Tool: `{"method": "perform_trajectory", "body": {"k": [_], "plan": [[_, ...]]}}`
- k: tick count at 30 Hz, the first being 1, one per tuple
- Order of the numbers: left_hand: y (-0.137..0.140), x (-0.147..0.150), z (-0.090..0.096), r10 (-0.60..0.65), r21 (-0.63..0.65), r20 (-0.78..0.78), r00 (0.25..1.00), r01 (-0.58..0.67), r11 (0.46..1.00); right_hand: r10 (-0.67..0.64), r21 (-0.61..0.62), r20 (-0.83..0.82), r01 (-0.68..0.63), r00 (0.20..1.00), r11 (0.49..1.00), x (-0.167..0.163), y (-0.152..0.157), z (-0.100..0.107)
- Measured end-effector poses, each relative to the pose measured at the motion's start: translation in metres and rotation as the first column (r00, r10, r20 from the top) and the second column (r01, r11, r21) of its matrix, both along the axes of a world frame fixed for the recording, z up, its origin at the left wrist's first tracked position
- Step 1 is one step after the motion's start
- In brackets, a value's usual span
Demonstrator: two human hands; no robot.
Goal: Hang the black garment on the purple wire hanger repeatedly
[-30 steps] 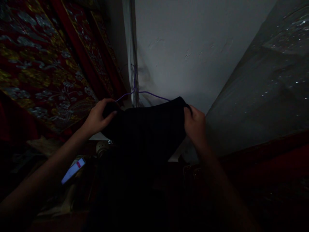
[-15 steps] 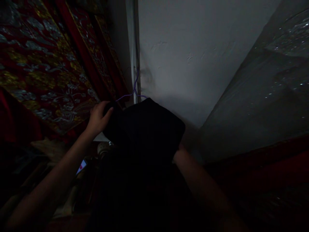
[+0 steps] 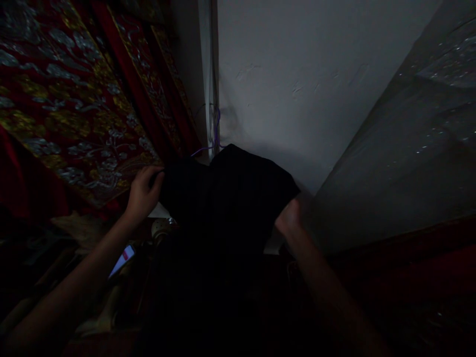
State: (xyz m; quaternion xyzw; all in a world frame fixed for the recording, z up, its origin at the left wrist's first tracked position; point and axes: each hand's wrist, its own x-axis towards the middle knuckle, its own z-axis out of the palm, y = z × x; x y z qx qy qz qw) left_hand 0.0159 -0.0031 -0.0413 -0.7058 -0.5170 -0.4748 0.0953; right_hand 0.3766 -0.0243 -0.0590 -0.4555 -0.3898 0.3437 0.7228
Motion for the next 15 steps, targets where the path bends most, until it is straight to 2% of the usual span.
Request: {"method": "perform_trajectory", "body": {"k": [3, 6, 10, 12, 15], "plan": [[0.005, 0.001, -0.001, -0.023, 0.047, 0.082, 0.996, 0.019, 0.999, 0.095, -0.033, -0.08, -0.098, 0.992, 0.995, 0.017, -0.003, 0.011], [0.011, 0.01, 0.008, -0.034, 0.103, 0.123, 0.992, 0.021, 0.994, -0.028, 0.016, -0.078, 0.029, 0.997, 0.999, 0.02, -0.009, 0.034], [0.004, 0.025, 0.032, -0.018, 0.228, 0.121, 0.992, -0.011, 0.974, -0.202, 0.039, -0.09, 0.206, 0.975, 0.978, 0.006, -0.024, 0.059], [-0.01, 0.035, 0.043, -0.066, 0.265, 0.124, 0.99, 0.031, 0.964, -0.336, 0.035, -0.066, 0.338, 0.94, 0.94, -0.004, -0.039, 0.058], [-0.04, 0.051, 0.054, -0.295, 0.143, 0.193, 0.936, 0.27, 0.952, -0.558, 0.08, -0.003, 0.557, 0.83, 0.827, -0.023, -0.073, 0.036]]}}
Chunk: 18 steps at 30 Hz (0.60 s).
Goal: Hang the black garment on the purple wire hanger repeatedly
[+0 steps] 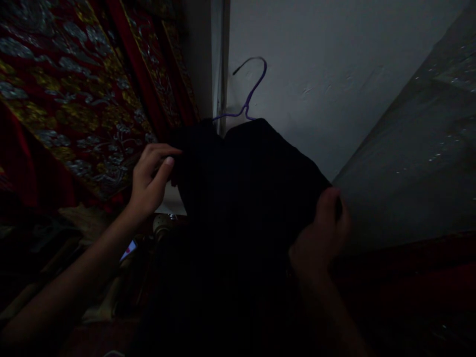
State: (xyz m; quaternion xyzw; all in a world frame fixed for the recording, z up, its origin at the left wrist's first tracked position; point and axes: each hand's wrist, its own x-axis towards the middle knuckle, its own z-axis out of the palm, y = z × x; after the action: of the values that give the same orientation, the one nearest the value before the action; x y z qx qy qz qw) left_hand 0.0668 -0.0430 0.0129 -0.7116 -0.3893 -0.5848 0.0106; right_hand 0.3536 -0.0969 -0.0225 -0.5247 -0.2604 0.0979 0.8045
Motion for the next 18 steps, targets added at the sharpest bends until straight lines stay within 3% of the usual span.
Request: {"method": "perform_trajectory", "body": {"k": [1, 2, 3, 4, 5, 6, 7, 9, 10, 11, 12, 14, 16, 17, 18], "plan": [[-0.011, 0.005, 0.002, -0.108, -0.079, 0.047, 0.993, 0.112, 0.991, -0.04, 0.019, 0.06, 0.039, 0.997, 0.999, -0.007, -0.013, -0.01], [-0.022, 0.01, 0.004, -0.197, -0.157, 0.115, 0.974, 0.213, 0.964, 0.032, 0.063, 0.242, -0.049, 0.97, 0.997, -0.014, -0.026, -0.019], [-0.032, 0.013, 0.005, -0.252, -0.234, 0.194, 0.948, 0.295, 0.927, 0.232, 0.057, 0.491, -0.297, 0.84, 0.953, -0.022, -0.037, -0.026], [-0.041, 0.016, 0.006, -0.275, -0.306, 0.27, 0.923, 0.353, 0.884, 0.461, -0.08, 0.706, -0.586, 0.538, 0.807, -0.029, -0.047, -0.031], [-0.05, 0.017, 0.007, -0.274, -0.375, 0.332, 0.903, 0.393, 0.84, 0.556, -0.204, 0.768, -0.703, 0.317, 0.682, -0.037, -0.054, -0.032], [-0.058, 0.016, 0.007, -0.263, -0.447, 0.374, 0.889, 0.422, 0.789, 0.626, -0.351, 0.776, -0.778, 0.069, 0.521, -0.043, -0.059, -0.03], [-0.065, 0.014, 0.006, -0.253, -0.516, 0.398, 0.882, 0.443, 0.733, 0.671, -0.488, 0.728, -0.792, -0.137, 0.368, -0.048, -0.06, -0.026], [-0.077, 0.007, 0.003, -0.268, -0.6, 0.383, 0.884, 0.458, 0.656, 0.727, -0.654, 0.583, -0.74, -0.363, 0.155, -0.054, -0.055, -0.017], [-0.082, 0.002, 0.001, -0.283, -0.612, 0.34, 0.897, 0.439, 0.658, 0.752, -0.688, 0.529, -0.717, -0.394, 0.108, -0.055, -0.049, -0.013], [-0.086, -0.004, -0.002, -0.298, -0.608, 0.272, 0.915, 0.403, 0.683, 0.78, -0.685, 0.516, -0.717, -0.354, 0.128, -0.054, -0.042, -0.01], [-0.091, -0.01, -0.004, -0.315, -0.598, 0.18, 0.932, 0.358, 0.717, 0.795, -0.652, 0.545, -0.731, -0.267, 0.202, -0.052, -0.033, -0.009], [-0.099, -0.022, -0.006, -0.353, -0.576, -0.039, 0.935, 0.268, 0.773, 0.746, -0.5, 0.666, -0.736, 0.012, 0.458, -0.045, -0.014, -0.011], [-0.105, -0.035, -0.004, -0.407, -0.585, -0.22, 0.887, 0.214, 0.783, 0.591, -0.3, 0.746, -0.637, 0.307, 0.71, -0.038, 0.004, -0.014], [-0.107, -0.04, -0.002, -0.44, -0.599, -0.281, 0.853, 0.202, 0.775, 0.508, -0.22, 0.756, -0.571, 0.413, 0.791, -0.034, 0.012, -0.015], [-0.108, -0.045, 0.0, -0.471, -0.616, -0.317, 0.823, 0.199, 0.762, 0.454, -0.174, 0.753, -0.521, 0.476, 0.835, -0.03, 0.018, -0.014]]}}
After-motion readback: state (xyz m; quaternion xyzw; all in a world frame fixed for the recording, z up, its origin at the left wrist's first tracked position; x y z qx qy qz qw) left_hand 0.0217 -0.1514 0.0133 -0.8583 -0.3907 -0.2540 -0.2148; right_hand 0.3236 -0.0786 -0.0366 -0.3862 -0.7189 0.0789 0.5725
